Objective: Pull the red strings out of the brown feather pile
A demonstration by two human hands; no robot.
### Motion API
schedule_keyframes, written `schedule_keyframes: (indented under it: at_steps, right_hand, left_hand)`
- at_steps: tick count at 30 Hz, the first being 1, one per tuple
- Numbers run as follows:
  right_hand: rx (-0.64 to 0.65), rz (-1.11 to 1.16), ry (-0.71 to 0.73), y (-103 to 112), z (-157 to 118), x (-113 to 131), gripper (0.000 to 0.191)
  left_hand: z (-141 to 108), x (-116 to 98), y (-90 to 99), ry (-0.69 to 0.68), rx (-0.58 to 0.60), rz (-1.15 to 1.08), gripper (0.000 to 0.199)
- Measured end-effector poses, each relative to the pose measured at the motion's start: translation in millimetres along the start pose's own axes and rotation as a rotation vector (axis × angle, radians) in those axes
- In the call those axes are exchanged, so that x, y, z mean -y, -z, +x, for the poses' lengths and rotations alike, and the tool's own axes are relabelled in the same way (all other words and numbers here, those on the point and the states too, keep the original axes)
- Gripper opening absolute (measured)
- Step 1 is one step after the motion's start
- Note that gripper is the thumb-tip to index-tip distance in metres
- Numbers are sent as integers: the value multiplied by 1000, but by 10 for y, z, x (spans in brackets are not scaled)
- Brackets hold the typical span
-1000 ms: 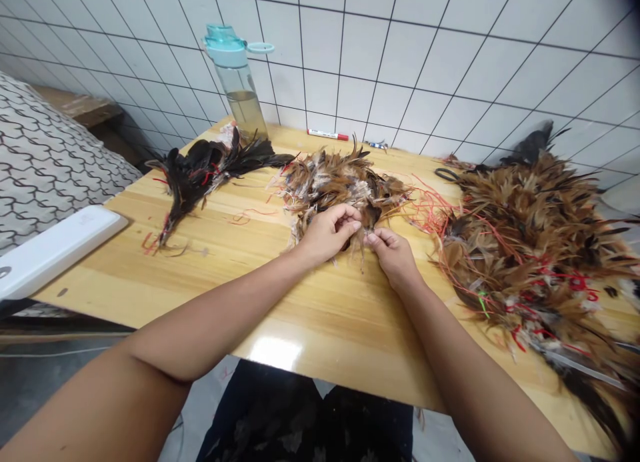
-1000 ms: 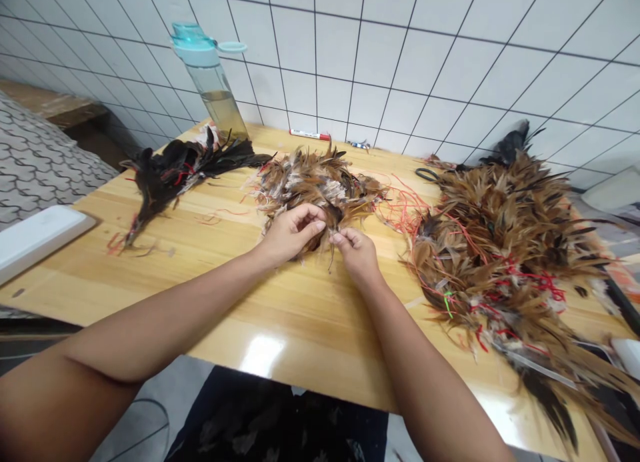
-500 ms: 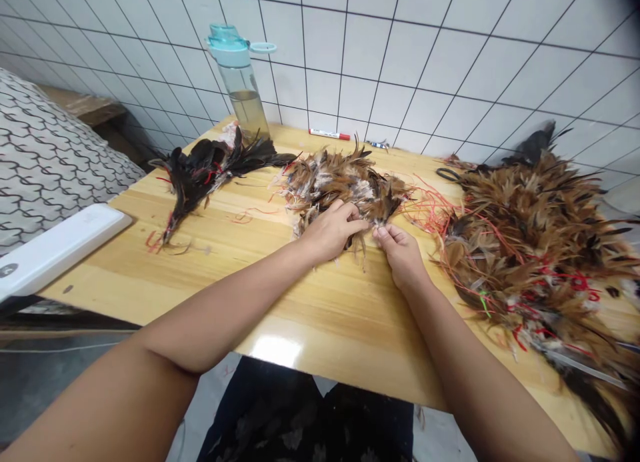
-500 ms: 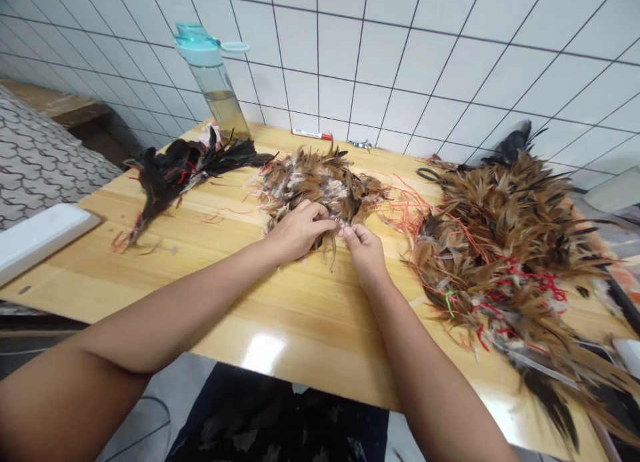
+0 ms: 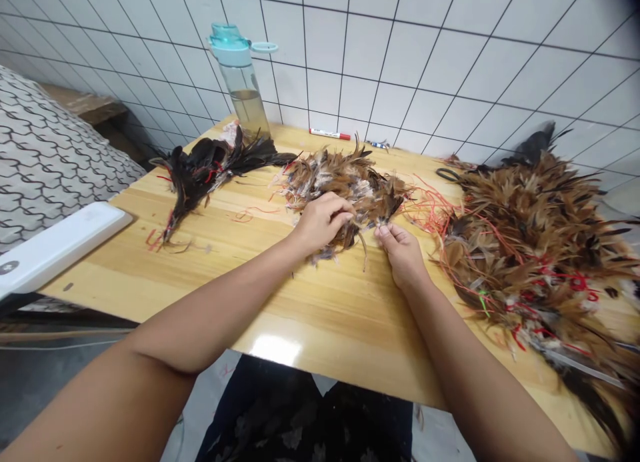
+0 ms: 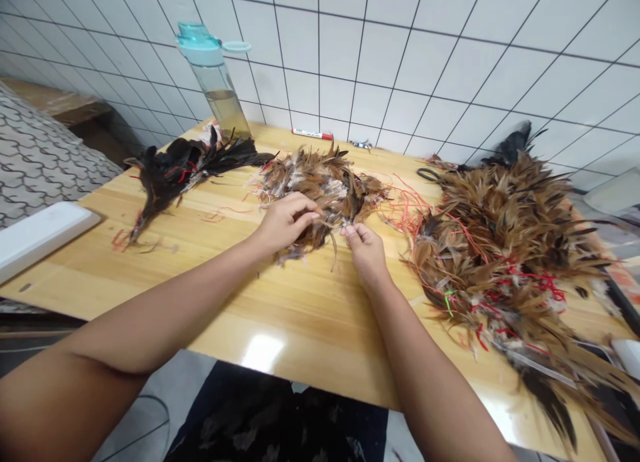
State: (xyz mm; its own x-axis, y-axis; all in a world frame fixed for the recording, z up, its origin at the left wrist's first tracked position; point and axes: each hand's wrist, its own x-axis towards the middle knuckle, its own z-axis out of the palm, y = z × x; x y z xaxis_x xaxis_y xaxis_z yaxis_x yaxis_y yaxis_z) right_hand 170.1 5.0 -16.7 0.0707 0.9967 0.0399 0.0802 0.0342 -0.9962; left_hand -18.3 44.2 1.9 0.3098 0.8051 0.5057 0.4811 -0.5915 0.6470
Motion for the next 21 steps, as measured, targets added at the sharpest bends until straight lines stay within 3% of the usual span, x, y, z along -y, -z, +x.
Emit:
schedule_keyframes:
  at_steps: [4, 7, 16, 21]
  right_hand:
    - [5, -6, 6, -7, -2, -4, 30]
    - [-3, -10, 6, -19, 1, -19, 28]
    - [-7, -132, 49, -39, 11, -47, 26]
    - [20, -178, 54, -53, 9, -73, 25]
  left_hand:
    - [1, -76, 7, 248, -24, -331, 13]
    - [-16, -126, -17, 353, -14, -496, 17]
    - [-65, -248, -51, 464, 83, -603, 25]
    - [-89, -244, -125, 423, 117, -579, 23]
